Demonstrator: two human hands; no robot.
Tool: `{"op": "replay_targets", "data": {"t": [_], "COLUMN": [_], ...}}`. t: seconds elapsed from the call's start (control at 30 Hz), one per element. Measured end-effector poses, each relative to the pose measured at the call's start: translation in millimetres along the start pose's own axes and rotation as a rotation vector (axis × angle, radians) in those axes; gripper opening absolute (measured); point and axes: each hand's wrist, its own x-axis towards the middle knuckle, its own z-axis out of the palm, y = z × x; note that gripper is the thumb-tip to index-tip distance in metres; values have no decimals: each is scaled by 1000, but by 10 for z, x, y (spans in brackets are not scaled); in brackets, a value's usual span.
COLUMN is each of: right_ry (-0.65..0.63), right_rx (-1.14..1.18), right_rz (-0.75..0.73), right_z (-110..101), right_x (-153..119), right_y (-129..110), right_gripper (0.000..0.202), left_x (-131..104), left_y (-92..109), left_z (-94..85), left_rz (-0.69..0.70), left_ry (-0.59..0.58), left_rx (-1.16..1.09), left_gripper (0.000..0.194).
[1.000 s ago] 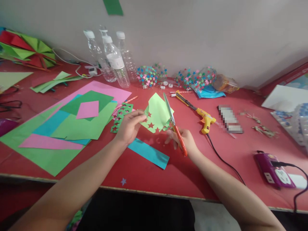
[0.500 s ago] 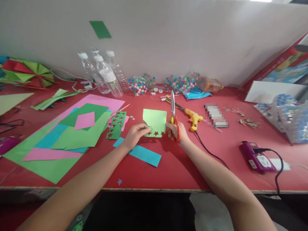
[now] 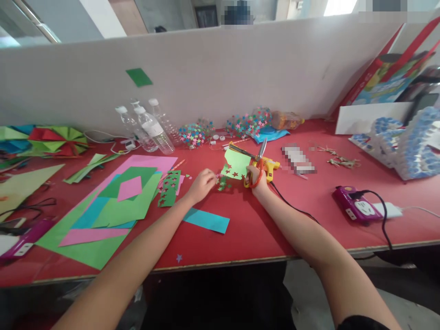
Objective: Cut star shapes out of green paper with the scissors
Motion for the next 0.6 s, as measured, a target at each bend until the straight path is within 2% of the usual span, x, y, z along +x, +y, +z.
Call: {"op": "replay_targets", "data": {"t": [0.17, 0.33, 0.53, 0.6], "right_ry": [-4, -16, 6, 18], "right_rx": [34, 43, 41, 36], "right_rz": [26, 32, 24, 17], "right_z": [4, -9, -2, -7], "right_x": [31, 46, 69, 78], "right_y": [48, 75, 61, 60], "right_gripper": [35, 35, 35, 35], "left_x": [54, 1, -4, -4], "left_y": [-38, -64, -96, -121], "left_z": [176, 214, 174, 144], "left_rz": [48, 76, 22, 3], "left_ry": [-20, -5, 165, 189], "left_rx": [115, 172, 6, -45], "left_gripper": [16, 22, 32, 31]}}
